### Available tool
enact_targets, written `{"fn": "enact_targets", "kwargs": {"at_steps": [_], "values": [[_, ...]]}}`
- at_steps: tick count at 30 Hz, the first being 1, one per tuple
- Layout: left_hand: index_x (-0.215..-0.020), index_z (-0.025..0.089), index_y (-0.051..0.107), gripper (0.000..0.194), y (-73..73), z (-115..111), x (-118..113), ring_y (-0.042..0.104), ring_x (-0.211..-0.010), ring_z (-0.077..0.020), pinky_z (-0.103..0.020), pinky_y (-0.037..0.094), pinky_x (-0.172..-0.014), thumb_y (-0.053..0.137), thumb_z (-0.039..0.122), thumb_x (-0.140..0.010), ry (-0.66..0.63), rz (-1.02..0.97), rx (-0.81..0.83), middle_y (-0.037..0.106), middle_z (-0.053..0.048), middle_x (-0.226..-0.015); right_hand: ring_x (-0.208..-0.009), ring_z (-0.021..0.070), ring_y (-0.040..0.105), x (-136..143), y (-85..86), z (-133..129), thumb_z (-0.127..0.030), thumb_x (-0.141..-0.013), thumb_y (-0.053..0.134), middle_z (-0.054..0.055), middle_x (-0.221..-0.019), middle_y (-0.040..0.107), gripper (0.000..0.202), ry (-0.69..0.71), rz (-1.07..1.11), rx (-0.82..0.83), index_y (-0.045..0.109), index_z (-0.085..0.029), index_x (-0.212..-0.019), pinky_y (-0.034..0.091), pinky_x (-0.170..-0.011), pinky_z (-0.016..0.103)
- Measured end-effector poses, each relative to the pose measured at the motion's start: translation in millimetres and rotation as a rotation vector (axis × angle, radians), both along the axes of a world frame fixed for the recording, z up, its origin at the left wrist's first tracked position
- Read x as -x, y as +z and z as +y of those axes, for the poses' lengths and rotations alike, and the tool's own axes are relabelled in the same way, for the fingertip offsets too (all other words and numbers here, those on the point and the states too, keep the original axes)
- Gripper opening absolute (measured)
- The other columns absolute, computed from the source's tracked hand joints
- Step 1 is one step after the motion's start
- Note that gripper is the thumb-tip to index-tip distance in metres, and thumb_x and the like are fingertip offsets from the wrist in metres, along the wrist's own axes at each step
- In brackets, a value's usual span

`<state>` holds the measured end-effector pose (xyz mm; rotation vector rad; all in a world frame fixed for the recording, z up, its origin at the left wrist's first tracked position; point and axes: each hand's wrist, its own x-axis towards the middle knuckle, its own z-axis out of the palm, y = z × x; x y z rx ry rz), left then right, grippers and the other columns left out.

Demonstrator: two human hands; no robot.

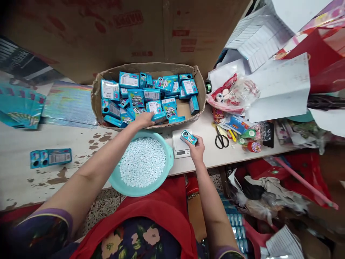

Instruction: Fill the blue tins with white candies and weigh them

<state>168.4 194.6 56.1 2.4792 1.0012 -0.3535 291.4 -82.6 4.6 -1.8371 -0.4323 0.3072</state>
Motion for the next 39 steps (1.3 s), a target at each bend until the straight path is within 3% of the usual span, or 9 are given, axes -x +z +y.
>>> {"fn": "enact_targets", "kwargs": {"at_steps": [3,7,12,16,18,23,30,35,39], "values": [[-0.120,0.016,0.056,0.040,2.4,-3.5,8.4,0.060,-0.108,-0.0336,-0.043,0.046,-0.088,0.056,0.029,-0.082,0.040,-0.040,-0.063,0.064,-0.016,-0.115,-0.101,0.0243,0.060,-4.8,-6.1,-0.2,-0.050,-0.061,0.078,0.008,-0.103,0.062,0.055,0.000,-0.045,0.030,0.060,-0.018,-0.102,0.048,-0.094,0.045],[-0.128,0.021,0.050,0.045,37.9,-25.8,51.9,0.054,-0.116,-0.0280,-0.042,0.044,-0.096,0.054,0.032,-0.085,0.157,-0.490,-0.097,0.057,-0.012,-0.126,-0.131,0.0292,0.042,19.1,33.5,-9.1,-0.041,-0.071,0.076,0.012,-0.134,0.048,0.062,0.073,-0.393,0.077,0.052,-0.022,-0.125,0.031,-0.112,0.052],[-0.118,0.026,0.062,0.049,70.9,-82.0,110.2,0.060,-0.107,-0.0259,-0.039,0.045,-0.095,0.074,0.032,-0.071,-0.068,-0.704,0.407,0.064,-0.006,-0.116,-0.128,0.0338,0.045,82.2,80.5,8.0,-0.038,-0.069,0.079,0.010,-0.130,0.055,0.066,0.540,-0.346,0.123,0.052,-0.028,-0.129,0.038,-0.107,0.052],[-0.123,0.025,0.056,0.044,28.3,-99.9,145.8,0.061,-0.104,-0.0250,-0.037,0.046,-0.093,0.063,0.038,-0.082,0.125,-0.664,0.434,0.065,-0.008,-0.112,-0.087,0.0245,0.063,118.3,59.5,21.9,-0.042,-0.067,0.078,0.003,-0.093,0.068,0.039,0.762,-0.016,0.212,0.066,-0.024,-0.101,0.051,-0.082,0.039],[-0.127,0.020,0.053,0.044,-7.3,-100.4,160.8,0.052,-0.118,-0.0299,-0.044,0.041,-0.100,0.056,0.038,-0.087,0.298,-0.505,0.202,0.059,-0.014,-0.124,-0.080,0.0207,0.062,127.4,40.4,20.0,-0.045,-0.065,0.078,0.001,-0.086,0.066,0.040,0.637,0.109,0.174,0.064,-0.022,-0.094,0.051,-0.075,0.034],[-0.134,0.016,0.048,0.059,-66.0,-135.2,180.6,0.040,-0.126,-0.0417,-0.057,0.034,-0.100,0.050,0.052,-0.087,0.305,0.082,0.010,0.047,-0.022,-0.136,-0.080,0.0189,0.062,141.3,11.1,9.7,-0.044,-0.060,0.081,0.000,-0.084,0.066,0.045,0.338,0.221,0.067,0.059,-0.021,-0.092,0.051,-0.079,0.034],[-0.117,0.022,0.058,0.046,-70.2,-192.5,180.2,0.049,-0.113,-0.0384,-0.050,0.041,-0.091,0.058,0.051,-0.080,0.335,-0.096,0.253,0.052,-0.016,-0.121,-0.093,0.0226,0.068,140.9,27.9,22.6,-0.048,-0.070,0.073,0.002,-0.106,0.070,0.048,0.233,0.729,-0.102,0.052,-0.026,-0.107,0.059,-0.078,0.042],[-0.096,0.024,0.064,0.024,-80.6,-182.7,182.4,0.059,-0.099,-0.0299,-0.042,0.044,-0.088,0.063,0.034,-0.075,0.453,-0.268,0.445,0.061,-0.008,-0.102,-0.094,0.0243,0.070,141.2,39.9,24.9,-0.029,-0.054,0.086,0.001,-0.107,0.071,0.062,0.337,0.997,-0.001,0.051,-0.028,-0.106,0.061,-0.074,0.045],[-0.079,0.022,0.063,0.017,-83.6,-166.6,186.7,0.063,-0.081,-0.0239,-0.035,0.050,-0.076,0.065,0.036,-0.071,0.627,-0.461,0.693,0.064,-0.004,-0.079,-0.096,0.0260,0.068,142.6,37.1,15.9,-0.029,-0.052,0.085,0.006,-0.106,0.070,0.062,0.315,0.771,0.099,0.053,-0.023,-0.105,0.059,-0.078,0.045]]}}
